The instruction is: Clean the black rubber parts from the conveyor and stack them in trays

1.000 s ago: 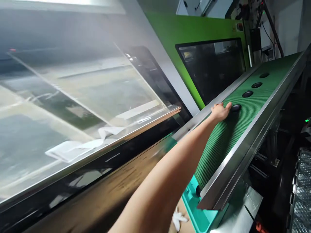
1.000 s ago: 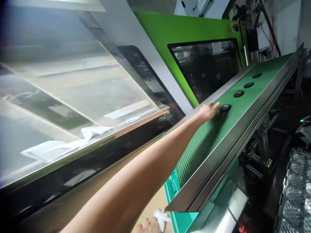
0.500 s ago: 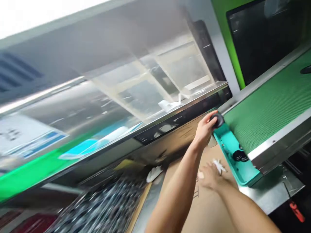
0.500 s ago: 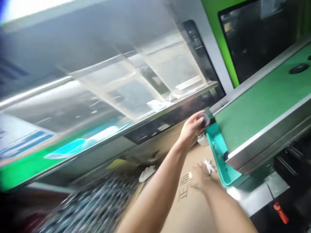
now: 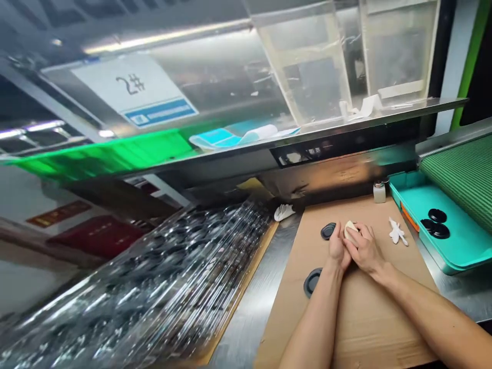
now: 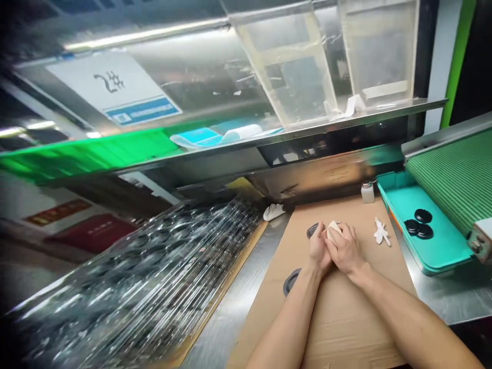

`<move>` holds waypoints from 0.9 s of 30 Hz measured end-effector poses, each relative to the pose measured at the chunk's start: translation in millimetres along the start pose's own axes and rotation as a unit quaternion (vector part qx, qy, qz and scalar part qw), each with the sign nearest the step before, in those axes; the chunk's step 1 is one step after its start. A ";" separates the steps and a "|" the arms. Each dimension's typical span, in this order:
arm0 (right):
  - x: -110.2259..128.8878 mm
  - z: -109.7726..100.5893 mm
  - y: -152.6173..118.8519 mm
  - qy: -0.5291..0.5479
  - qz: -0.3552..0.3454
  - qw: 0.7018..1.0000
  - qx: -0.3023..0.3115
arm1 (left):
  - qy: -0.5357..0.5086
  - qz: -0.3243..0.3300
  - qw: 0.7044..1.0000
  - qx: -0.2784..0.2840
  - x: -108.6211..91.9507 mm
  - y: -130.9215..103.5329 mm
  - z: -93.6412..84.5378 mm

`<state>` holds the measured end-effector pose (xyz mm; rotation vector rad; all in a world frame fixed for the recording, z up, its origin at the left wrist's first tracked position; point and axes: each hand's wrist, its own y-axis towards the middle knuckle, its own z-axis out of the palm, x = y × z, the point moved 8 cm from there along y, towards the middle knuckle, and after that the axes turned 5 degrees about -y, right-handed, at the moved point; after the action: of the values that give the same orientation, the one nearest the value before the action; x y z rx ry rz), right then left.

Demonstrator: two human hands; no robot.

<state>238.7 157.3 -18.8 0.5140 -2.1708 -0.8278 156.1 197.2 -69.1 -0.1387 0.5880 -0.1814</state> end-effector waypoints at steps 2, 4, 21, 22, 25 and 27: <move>8.5 5.7 -1.3 -0.032 -0.039 0.998 0.023 | -0.032 -0.022 0.999 0.018 1.8 -3.4 3.3; 6.7 5.2 3.7 -0.059 -0.044 0.997 0.020 | -0.053 -0.019 0.998 0.008 1.7 -3.9 0.9; -4.1 11.6 9.5 -0.139 -0.024 0.985 0.095 | -0.072 -0.084 0.993 -0.051 15.9 13.1 -12.2; -3.0 12.9 8.2 -0.140 -0.024 0.985 0.097 | -0.072 -0.083 0.992 -0.054 15.4 13.7 -12.1; -5.5 12.7 6.7 -0.151 0.006 0.985 0.086 | -0.066 -0.077 0.993 -0.066 13.6 14.1 -12.0; -6.5 14.2 8.2 -0.144 -0.006 0.984 0.104 | -0.063 -0.081 0.993 -0.059 13.9 13.0 -10.4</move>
<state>231.3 172.6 -23.6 0.5394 -2.5409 -0.7201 163.3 206.2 -87.5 -0.3106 0.4618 -0.2943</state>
